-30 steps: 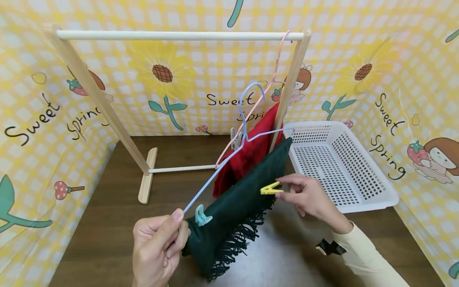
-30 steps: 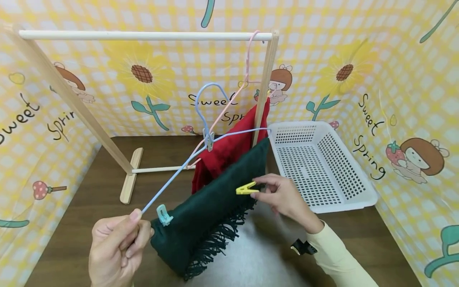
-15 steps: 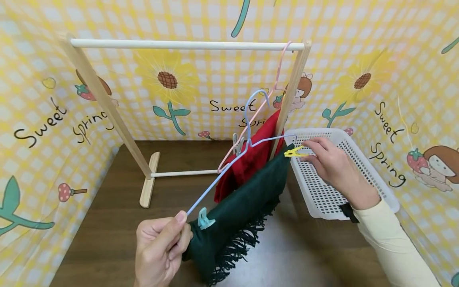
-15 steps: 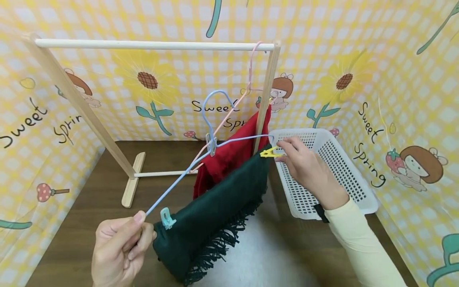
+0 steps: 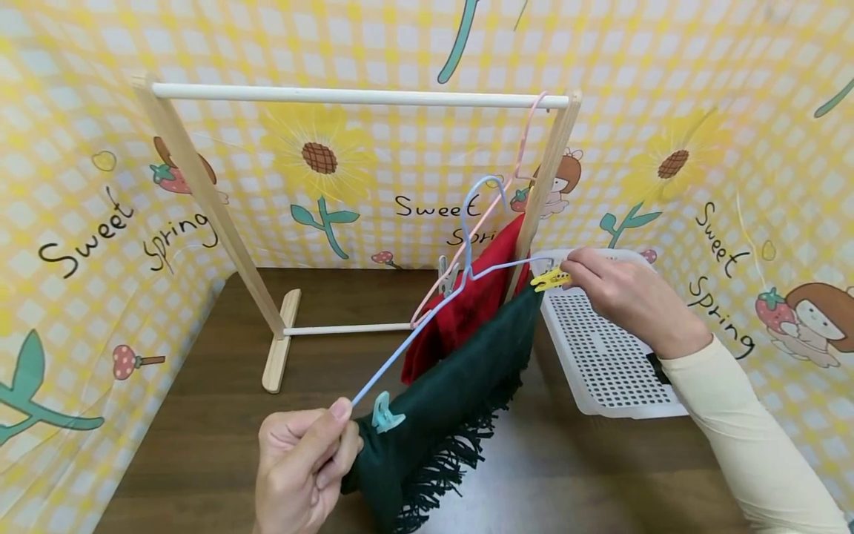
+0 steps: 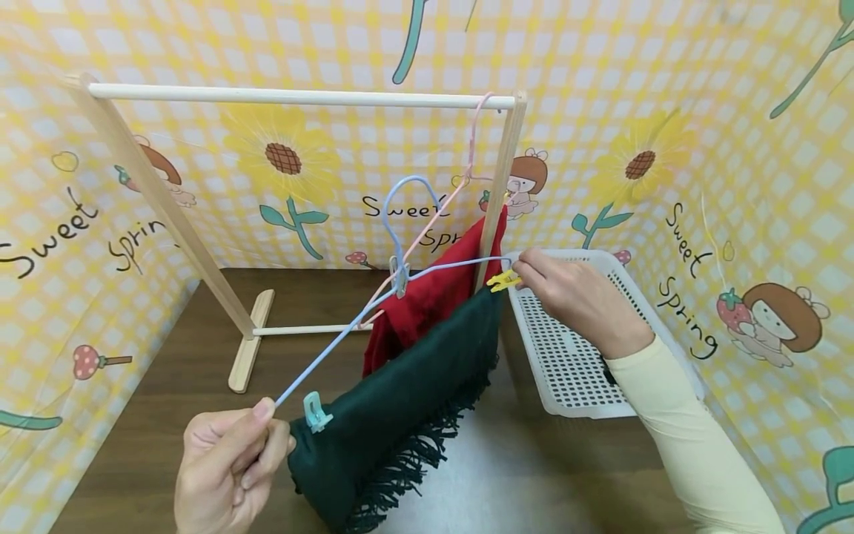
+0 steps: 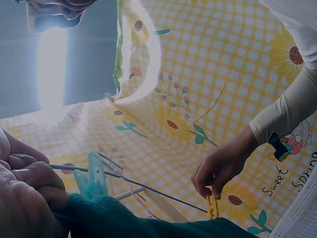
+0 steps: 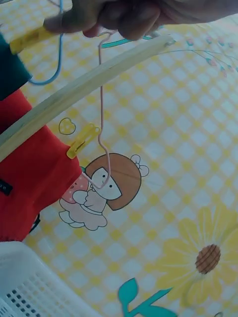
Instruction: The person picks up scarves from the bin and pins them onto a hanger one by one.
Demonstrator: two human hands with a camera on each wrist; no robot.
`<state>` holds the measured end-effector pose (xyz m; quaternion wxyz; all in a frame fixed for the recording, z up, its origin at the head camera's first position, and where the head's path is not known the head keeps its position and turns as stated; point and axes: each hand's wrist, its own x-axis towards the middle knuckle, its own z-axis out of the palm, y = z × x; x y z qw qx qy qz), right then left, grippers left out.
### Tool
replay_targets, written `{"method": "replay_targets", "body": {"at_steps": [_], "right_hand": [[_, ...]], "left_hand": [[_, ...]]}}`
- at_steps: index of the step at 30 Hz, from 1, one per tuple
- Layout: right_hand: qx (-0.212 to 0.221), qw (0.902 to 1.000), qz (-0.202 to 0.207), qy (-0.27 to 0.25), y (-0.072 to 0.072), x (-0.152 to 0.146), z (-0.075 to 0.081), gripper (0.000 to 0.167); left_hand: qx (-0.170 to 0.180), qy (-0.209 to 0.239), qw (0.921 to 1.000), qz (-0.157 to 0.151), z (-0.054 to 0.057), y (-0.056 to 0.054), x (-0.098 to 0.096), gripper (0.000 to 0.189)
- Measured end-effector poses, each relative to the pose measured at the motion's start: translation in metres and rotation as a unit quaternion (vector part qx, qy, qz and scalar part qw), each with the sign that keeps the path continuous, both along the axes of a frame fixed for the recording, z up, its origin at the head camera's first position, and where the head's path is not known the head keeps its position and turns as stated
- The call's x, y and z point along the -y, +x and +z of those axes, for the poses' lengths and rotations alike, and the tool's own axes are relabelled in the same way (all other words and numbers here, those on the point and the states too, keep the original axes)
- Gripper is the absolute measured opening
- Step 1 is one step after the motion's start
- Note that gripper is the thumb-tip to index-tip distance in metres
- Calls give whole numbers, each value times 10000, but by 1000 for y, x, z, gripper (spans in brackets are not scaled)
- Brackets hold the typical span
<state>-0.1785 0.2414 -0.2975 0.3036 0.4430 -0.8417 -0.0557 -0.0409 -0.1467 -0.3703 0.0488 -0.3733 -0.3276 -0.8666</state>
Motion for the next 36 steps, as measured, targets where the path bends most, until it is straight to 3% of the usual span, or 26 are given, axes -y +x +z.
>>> {"method": "replay_targets", "body": {"at_steps": [4,7,10,14,17,20,22,23,25,28,30,32,36], "right_hand": [[-381,9974,415,439,-5,4,3,4],[-678,9918,724,804,-9,6,6,29],[-781,9850,892,1257,-9,6,8,37],[-620,9820,764,1610,-9,6,10,16],[-431,9888,621,1283,-10,7,8,42],[-406,9953,743,474,-9,9,1,29],[-651,9934,918,-227,-5,11,-6,26],[-823,9895,1013,-624,-3,12,-9,31],[-1410,9713,1133,-1545,1,17,-16,31],[-2206,9259,1181,-2831,4,26,-25,20],[-2581,9013,1098,-3302,4,32,-30,17],[-2774,8926,1060,-3394,4,34,-32,20],[-2867,8982,1030,-3168,4,32,-39,26]], "left_hand": [[-149,24,9998,-138,2,1,0,49],[-232,13,9995,-232,2,2,0,49],[-265,-34,9992,-303,3,4,-1,49],[-292,-77,9992,-259,2,6,-1,48],[-268,-38,9995,-183,1,7,0,48],[-238,63,9995,-185,1,8,3,49],[-235,145,9993,-244,1,8,5,50],[-232,173,9992,-271,2,7,7,50],[-216,233,9988,-359,3,7,11,51],[-150,262,9983,-496,5,7,19,51],[-115,242,9980,-566,6,8,26,51],[-31,186,9979,-617,7,11,34,51],[108,61,9969,-779,6,19,51,52]]}}
